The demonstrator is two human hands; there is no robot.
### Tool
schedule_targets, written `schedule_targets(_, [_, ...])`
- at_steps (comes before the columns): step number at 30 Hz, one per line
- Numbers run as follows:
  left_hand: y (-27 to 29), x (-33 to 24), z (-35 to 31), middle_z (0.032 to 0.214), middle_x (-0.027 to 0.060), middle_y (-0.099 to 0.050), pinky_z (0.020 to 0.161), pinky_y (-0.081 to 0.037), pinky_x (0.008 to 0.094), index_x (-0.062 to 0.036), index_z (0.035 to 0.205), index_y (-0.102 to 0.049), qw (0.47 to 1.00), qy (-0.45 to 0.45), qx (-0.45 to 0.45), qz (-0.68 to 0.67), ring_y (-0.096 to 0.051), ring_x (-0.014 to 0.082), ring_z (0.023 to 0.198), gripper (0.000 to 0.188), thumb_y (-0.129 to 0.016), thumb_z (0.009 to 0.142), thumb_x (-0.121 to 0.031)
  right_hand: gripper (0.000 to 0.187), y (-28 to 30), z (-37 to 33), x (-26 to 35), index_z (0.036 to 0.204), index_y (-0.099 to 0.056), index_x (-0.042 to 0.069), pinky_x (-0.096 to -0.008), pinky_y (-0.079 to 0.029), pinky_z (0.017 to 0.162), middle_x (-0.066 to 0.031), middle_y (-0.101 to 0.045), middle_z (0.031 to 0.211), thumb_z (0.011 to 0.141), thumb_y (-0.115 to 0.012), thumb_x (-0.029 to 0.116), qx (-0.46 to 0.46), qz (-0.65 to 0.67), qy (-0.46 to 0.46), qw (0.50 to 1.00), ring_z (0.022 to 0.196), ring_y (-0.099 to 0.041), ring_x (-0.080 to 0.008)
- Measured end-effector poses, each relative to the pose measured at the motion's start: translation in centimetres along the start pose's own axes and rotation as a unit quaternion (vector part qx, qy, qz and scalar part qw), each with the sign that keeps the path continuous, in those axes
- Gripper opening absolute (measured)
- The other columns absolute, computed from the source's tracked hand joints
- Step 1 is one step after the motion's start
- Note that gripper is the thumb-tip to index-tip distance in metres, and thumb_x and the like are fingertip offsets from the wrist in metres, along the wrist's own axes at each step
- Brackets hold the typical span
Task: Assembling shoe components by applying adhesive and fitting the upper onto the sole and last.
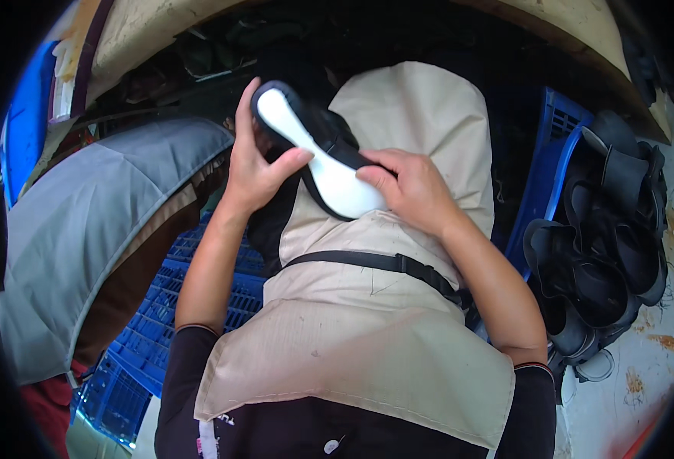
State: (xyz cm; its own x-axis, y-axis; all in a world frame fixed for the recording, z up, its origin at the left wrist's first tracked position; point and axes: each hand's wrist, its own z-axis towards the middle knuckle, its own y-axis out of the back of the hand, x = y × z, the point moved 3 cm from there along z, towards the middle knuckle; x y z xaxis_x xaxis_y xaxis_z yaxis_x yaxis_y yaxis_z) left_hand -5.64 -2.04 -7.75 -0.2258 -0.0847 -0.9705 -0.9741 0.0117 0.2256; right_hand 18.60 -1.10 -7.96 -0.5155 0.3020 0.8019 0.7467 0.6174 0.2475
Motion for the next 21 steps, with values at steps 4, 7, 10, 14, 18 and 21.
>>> schedule_targets(4, [3.2,-0.6,-0.6,0.120,0.0171,-0.061,0.096,-0.052,0.0379,-0.0034,0.150,-0.041,0.981,0.103,-0.116,-0.116,-0.062,0.0282,0.111,0.064,-0.066,0.091,-0.009,0.053,-0.2,-1.6,2.5,0.132,-0.066,0.000,-0.0333,-0.053,0.090,-0.0144,-0.074,0.118,0.085,-0.080,0.019,-0.057,-0.161,0.185,0.968,0.098,-0.068,-0.0284])
schedule_targets(7, [3.8,-3.1,0.5,0.118,0.0162,-0.062,0.095,-0.051,0.0368,-0.0029,0.142,-0.048,0.962,0.124,-0.118,-0.211,-0.062,0.0262,0.110,0.052,-0.061,0.093,-0.012,0.052,0.4,-2.1,5.5,0.126,-0.069,0.000,-0.0326,-0.052,0.087,-0.0142,-0.074,0.112,0.080,-0.084,0.019,-0.105,-0.101,0.208,0.967,0.093,-0.068,-0.0268])
schedule_targets(10, [3.6,-3.6,0.8,0.116,0.0153,-0.062,0.093,-0.051,0.0358,-0.0024,0.135,-0.055,0.934,0.144,-0.117,-0.306,-0.061,0.0241,0.108,0.042,-0.057,0.094,-0.014,0.051,0.3,-1.9,6.7,0.120,-0.072,-0.001,-0.0319,-0.052,0.085,-0.0139,-0.075,0.106,0.076,-0.087,0.019,-0.154,-0.042,0.226,0.961,0.089,-0.067,-0.0252])
schedule_targets(14, [2.4,-1.3,0.2,0.114,0.0136,-0.062,0.092,-0.049,0.0346,-0.0033,0.126,-0.061,0.944,0.067,-0.059,-0.319,-0.061,0.0224,0.103,0.035,-0.051,0.099,-0.023,0.038,-0.3,1.9,6.5,0.107,-0.075,-0.001,-0.0274,-0.051,0.077,-0.0109,-0.074,0.095,0.076,-0.088,0.016,-0.029,-0.031,0.316,0.948,0.076,-0.063,-0.0204])
schedule_targets(18, [1.7,-1.3,0.8,0.112,0.0123,-0.063,0.085,-0.048,0.0279,-0.0025,0.123,-0.062,0.936,0.078,-0.071,-0.337,-0.060,0.0170,0.095,0.031,-0.055,0.097,-0.018,0.029,-0.2,4.4,6.9,0.100,-0.076,-0.002,-0.0246,-0.048,0.070,-0.0070,-0.072,0.086,0.079,-0.086,0.014,0.022,-0.023,0.225,0.974,0.069,-0.058,-0.0165])
schedule_targets(21, [1.3,-2.0,1.4,0.113,0.0124,-0.063,0.086,-0.047,0.0281,-0.0025,0.125,-0.061,0.938,0.095,-0.069,-0.327,-0.059,0.0172,0.096,0.033,-0.057,0.097,-0.021,0.024,0.5,4.2,6.5,0.098,-0.076,-0.002,-0.0232,-0.046,0.066,-0.0049,-0.071,0.082,0.081,-0.084,0.013,0.034,0.011,0.183,0.982,0.065,-0.055,-0.0143])
